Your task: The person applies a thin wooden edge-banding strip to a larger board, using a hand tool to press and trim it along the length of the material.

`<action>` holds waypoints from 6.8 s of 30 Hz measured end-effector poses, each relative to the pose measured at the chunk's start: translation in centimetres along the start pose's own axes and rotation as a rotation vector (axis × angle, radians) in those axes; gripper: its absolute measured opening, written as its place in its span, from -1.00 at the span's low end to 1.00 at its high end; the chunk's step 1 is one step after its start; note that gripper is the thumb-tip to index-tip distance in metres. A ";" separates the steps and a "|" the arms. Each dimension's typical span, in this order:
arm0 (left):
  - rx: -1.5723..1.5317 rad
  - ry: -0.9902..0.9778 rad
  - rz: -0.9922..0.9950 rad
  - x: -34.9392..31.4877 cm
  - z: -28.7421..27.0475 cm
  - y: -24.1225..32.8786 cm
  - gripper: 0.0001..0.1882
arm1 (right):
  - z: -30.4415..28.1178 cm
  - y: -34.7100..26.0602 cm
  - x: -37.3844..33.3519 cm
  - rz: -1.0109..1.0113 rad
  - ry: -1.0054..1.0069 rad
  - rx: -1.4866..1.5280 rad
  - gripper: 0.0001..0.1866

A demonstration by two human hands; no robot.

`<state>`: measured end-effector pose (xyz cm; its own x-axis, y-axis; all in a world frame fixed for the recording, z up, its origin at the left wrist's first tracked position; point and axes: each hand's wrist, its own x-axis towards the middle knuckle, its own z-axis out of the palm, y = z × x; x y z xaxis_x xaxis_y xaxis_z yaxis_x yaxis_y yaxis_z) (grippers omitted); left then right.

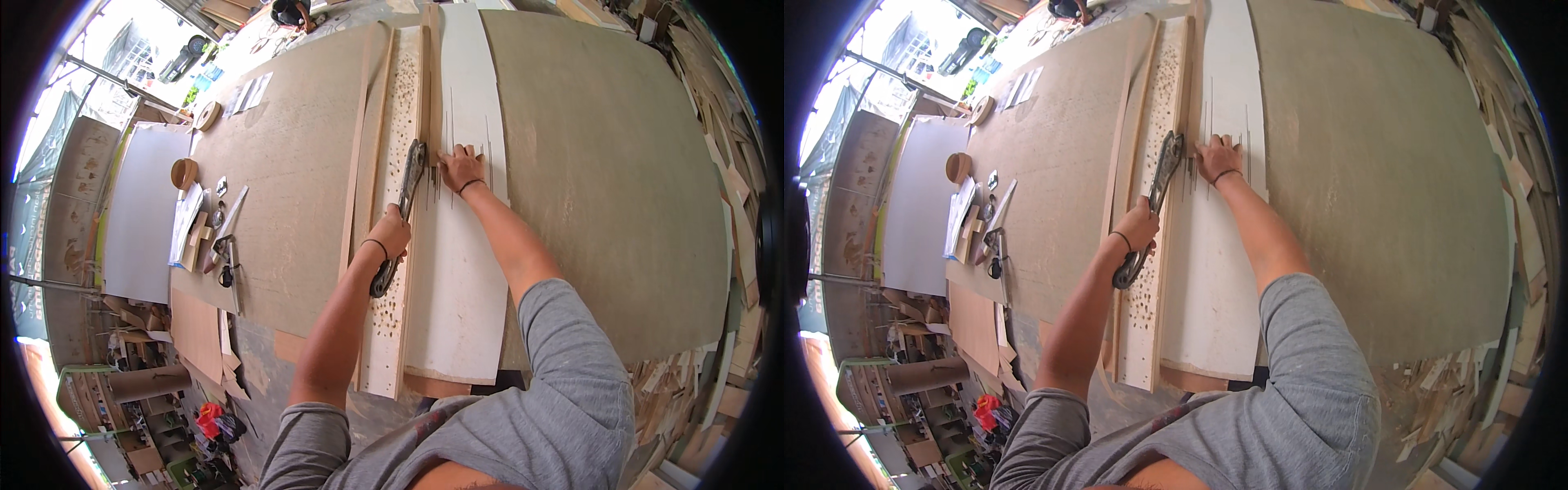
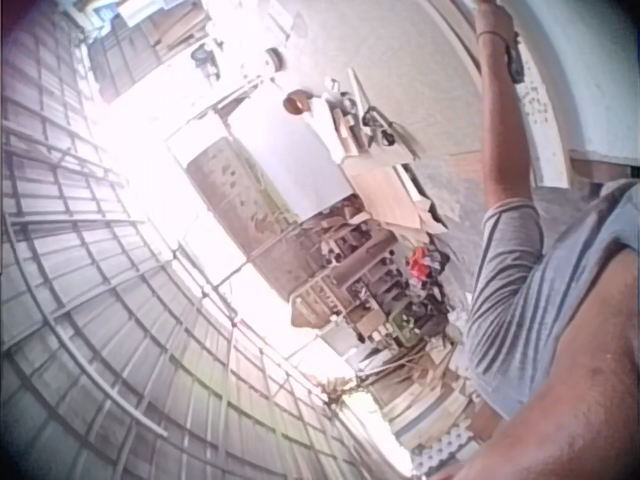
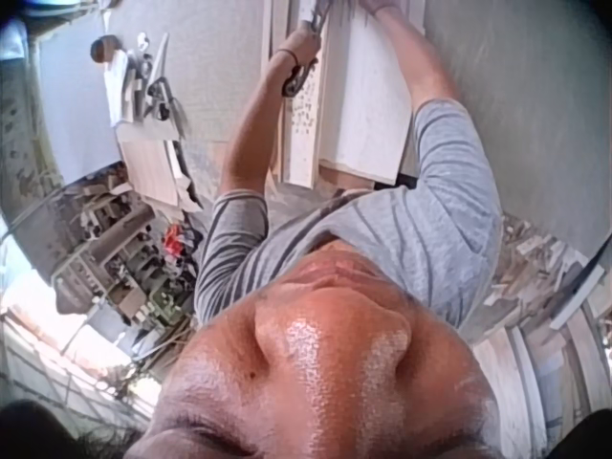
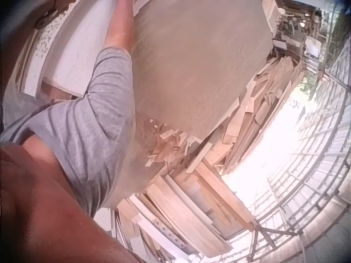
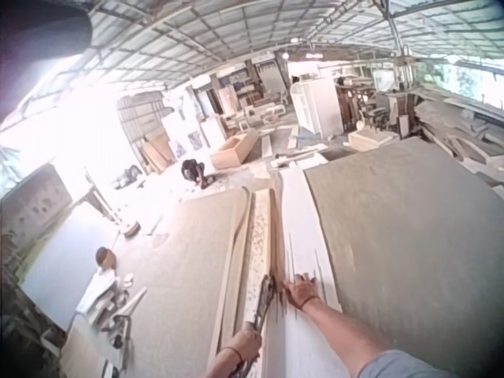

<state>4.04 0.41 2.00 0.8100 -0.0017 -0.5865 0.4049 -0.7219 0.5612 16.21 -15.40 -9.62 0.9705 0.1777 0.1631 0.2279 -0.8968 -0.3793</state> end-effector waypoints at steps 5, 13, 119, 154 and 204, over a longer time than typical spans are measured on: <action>0.014 -0.019 0.012 0.1 -0.1 -0.4 -0.80 | 0.0 0.0 0.0 -0.011 -0.017 0.017 -0.69; 0.104 -0.106 0.065 1.3 0.4 -2.2 -0.76 | -1.0 2.9 -2.6 -0.042 0.107 0.103 -0.67; -0.040 1.264 -0.866 -28.9 19.9 -31.8 -0.43 | -18.2 36.8 -12.8 0.342 0.443 0.220 -0.77; -0.431 0.324 -1.599 -43.2 40.6 -18.8 -0.44 | -4.6 6.1 22.8 -0.346 -0.485 -0.193 -0.61; -0.361 1.183 -1.006 -36.0 24.7 -23.6 -0.47 | -12.6 8.3 43.4 0.233 -0.954 1.642 -0.85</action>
<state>-45.14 0.44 -4.62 -0.0491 0.9916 -0.1197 0.8897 0.0979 0.4460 59.22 -20.23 5.79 0.5728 0.7719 -0.2757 -0.6095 0.1763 -0.7729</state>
